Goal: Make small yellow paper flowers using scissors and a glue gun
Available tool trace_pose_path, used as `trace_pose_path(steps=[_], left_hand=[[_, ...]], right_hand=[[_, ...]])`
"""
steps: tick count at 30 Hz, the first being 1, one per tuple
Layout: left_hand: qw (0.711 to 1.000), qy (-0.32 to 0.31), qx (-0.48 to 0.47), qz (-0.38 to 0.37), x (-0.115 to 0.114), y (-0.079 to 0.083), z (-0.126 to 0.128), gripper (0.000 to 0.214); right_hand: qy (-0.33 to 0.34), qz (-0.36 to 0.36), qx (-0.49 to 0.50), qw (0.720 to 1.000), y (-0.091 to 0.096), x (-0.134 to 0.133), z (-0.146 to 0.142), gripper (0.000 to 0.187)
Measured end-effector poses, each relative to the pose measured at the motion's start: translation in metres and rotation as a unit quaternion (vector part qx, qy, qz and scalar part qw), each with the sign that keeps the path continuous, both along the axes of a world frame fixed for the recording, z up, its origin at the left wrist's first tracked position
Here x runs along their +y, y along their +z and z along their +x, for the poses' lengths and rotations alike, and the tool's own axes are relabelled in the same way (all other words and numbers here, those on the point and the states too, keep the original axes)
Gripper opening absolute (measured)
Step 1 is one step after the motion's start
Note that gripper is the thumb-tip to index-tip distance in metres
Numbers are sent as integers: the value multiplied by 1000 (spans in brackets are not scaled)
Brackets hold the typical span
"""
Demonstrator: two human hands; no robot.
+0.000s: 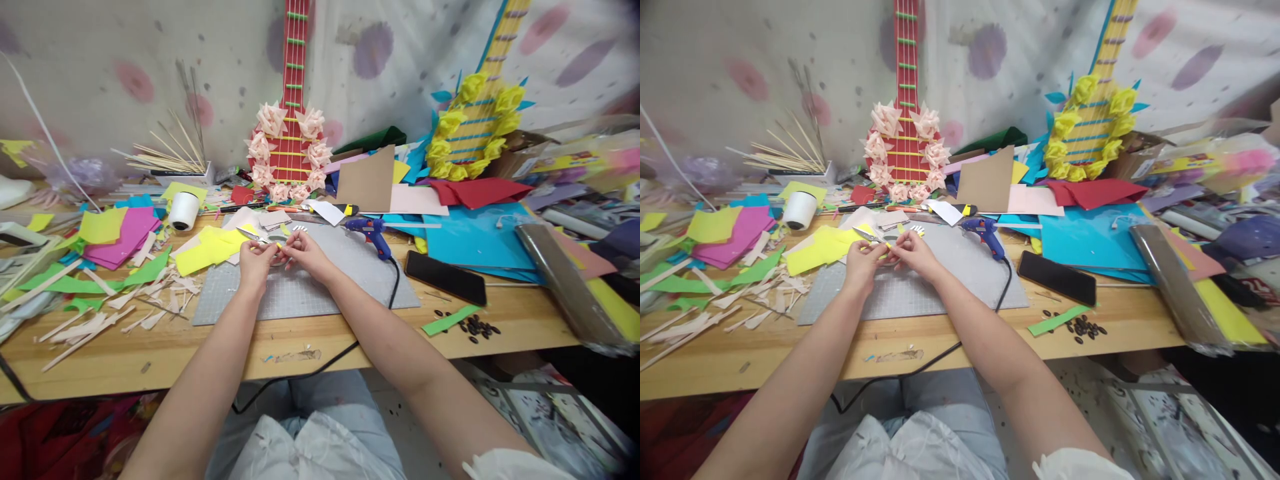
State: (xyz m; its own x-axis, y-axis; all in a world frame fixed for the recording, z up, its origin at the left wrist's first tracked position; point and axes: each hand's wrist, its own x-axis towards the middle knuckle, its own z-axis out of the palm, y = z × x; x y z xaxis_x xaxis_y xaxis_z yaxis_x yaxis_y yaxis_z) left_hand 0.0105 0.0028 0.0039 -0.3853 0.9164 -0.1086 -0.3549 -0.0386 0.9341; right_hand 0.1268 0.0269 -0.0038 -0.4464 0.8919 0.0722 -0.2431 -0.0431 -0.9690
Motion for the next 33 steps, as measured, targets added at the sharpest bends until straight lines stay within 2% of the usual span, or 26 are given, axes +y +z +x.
trace_pose_path(steps=[3, 7, 16, 22, 27, 33], left_hand=[[1000, 7, 13, -12, 0, 1, 0, 43], [1000, 18, -3, -5, -1, 2, 0, 41], [998, -35, -45, 24, -1, 4, -1, 42], [998, -34, -37, 22, -2, 3, -1, 44], [999, -6, -36, 21, 1, 2, -1, 38], [994, 72, -72, -44, 7, 0, -8, 20]], right_hand=[[27, -23, 31, 999, 2, -1, 2, 38], [24, -44, 46, 998, 2, 2, 4, 37], [21, -51, 42, 998, 1, 4, 6, 33], [29, -56, 32, 997, 3, 2, 6, 35], [25, -57, 34, 997, 2, 2, 6, 34], [18, -53, 28, 998, 4, 2, 7, 35]])
